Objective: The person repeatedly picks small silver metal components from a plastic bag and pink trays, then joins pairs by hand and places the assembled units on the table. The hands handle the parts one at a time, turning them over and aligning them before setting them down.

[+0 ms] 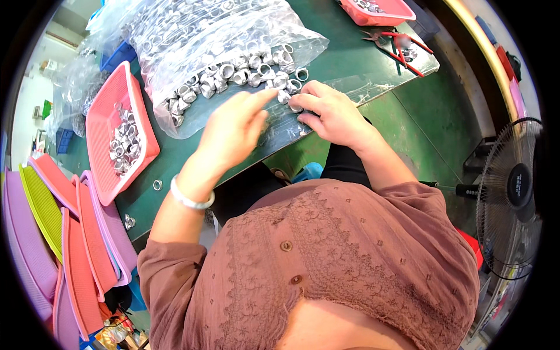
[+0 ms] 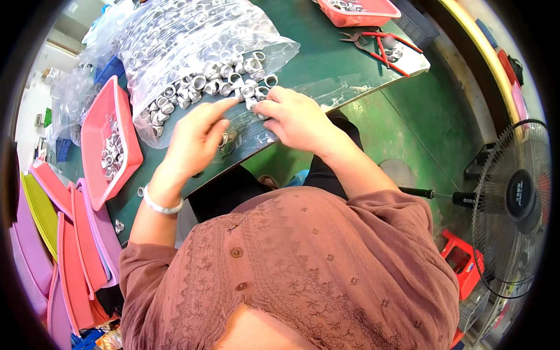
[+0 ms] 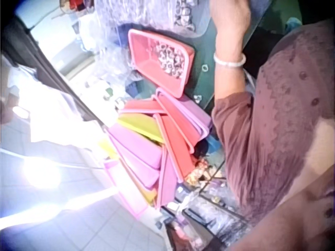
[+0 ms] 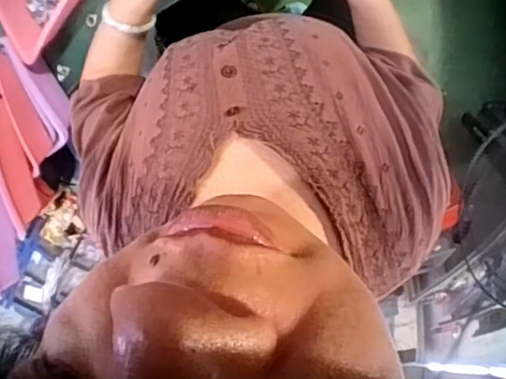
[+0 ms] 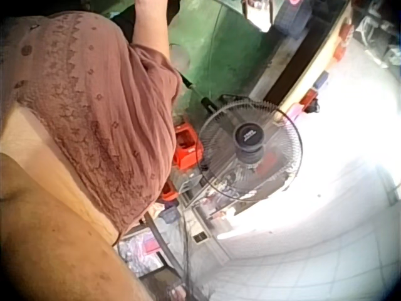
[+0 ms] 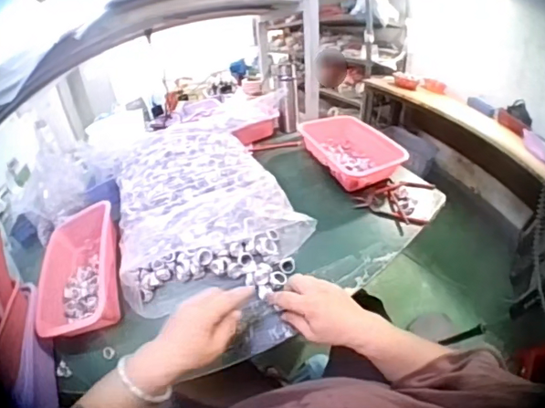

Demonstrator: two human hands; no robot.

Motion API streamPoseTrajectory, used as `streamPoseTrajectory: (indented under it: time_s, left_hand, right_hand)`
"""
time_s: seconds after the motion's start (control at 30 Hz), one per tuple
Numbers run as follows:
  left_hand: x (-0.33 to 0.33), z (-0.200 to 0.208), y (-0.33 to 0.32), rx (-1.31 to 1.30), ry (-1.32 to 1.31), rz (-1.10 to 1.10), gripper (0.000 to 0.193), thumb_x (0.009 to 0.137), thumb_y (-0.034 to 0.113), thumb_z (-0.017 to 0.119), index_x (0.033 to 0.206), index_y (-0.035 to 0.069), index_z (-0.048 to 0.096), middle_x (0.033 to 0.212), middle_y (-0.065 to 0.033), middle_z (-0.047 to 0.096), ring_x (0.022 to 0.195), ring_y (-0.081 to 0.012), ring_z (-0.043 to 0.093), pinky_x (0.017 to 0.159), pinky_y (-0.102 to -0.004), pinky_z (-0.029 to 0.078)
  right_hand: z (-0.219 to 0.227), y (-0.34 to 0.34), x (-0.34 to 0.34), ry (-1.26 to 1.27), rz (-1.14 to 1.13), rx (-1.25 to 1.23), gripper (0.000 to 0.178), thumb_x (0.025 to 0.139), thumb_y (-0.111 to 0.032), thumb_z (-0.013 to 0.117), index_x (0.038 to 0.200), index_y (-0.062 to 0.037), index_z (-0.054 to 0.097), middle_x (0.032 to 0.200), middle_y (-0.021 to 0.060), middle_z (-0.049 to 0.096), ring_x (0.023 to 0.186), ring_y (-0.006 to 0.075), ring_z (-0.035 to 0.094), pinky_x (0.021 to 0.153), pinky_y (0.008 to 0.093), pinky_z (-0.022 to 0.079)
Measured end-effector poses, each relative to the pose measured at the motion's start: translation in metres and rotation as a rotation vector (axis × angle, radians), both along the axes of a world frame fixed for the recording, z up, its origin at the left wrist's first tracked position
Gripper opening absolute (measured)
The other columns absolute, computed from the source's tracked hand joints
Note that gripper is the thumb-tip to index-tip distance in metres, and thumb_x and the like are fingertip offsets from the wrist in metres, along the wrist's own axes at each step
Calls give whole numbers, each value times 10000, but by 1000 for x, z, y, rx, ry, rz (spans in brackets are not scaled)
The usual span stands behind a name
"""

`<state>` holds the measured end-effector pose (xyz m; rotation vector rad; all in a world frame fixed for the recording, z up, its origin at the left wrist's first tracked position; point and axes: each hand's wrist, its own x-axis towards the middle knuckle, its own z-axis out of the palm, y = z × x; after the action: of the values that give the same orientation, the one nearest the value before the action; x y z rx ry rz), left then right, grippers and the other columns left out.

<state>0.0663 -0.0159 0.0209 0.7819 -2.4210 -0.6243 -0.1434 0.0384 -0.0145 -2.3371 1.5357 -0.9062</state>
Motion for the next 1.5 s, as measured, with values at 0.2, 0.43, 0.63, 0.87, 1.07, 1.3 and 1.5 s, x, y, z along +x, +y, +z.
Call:
streamPoseTrajectory:
  time_s: [0.2, 0.43, 0.63, 0.87, 1.07, 1.3, 1.5]
  left_hand:
    - [-36, -13, -11, 4, -179, 5, 205, 758, 101, 601, 950, 35, 569, 755, -161, 571, 681, -308, 559, 605, -370, 430]
    - [-31, -17, -11, 293, -146, 147, 171, 753, 91, 671, 775, 23, 516, 654, -35, 556, 556, -61, 475, 513, -226, 389]
    - [-19, -17, -5, 845, 315, 35, 86, 821, 66, 603, 834, 49, 520, 780, -20, 594, 662, -74, 546, 586, -203, 446]
    - [-19, -11, 7, 1192, 603, -35, 150, 871, 87, 537, 994, 2, 539, 933, -126, 625, 815, -177, 625, 718, -270, 518]
    - [-17, -11, 10, 1354, 751, -91, 240, 914, 122, 458, 1086, -36, 513, 961, -162, 616, 856, -222, 623, 759, -304, 520]
    - [-15, -14, 12, 1400, 886, -140, 243, 929, 156, 419, 1059, -28, 510, 997, -158, 601, 901, -229, 611, 790, -318, 511]
    - [-10, -12, 12, 1440, 957, -119, 210, 929, 162, 417, 987, -13, 518, 986, -143, 598, 902, -234, 610, 793, -311, 514]
  right_hand:
    - [-7, 2, -10, -27, -83, -48, 158, 680, -97, 661, 780, -65, 543, 822, 87, 543, 786, 287, 534, 682, 380, 442]
    - [-7, 7, -13, -449, -128, 186, 137, 729, -71, 662, 847, -56, 593, 765, 67, 597, 706, 174, 571, 654, 280, 451]
    - [-8, 3, -9, -1093, 100, 485, 149, 795, -21, 617, 939, 4, 594, 852, 14, 611, 756, 64, 558, 688, 206, 449]
    - [-3, 5, -1, -1261, 234, 471, 185, 821, -28, 589, 996, 29, 571, 916, 42, 616, 823, 80, 573, 754, 222, 457]
    - [1, 5, 2, -1250, 222, 428, 193, 823, -23, 585, 1008, 30, 569, 948, 59, 616, 866, 101, 578, 797, 246, 460]
    - [-3, 3, 5, -1203, 245, 350, 202, 812, 5, 586, 1013, 23, 571, 958, 57, 615, 886, 112, 577, 811, 264, 458]
    - [2, 3, 10, -1142, 279, 332, 205, 802, 28, 583, 1007, 22, 577, 976, 70, 613, 902, 126, 577, 820, 273, 458]
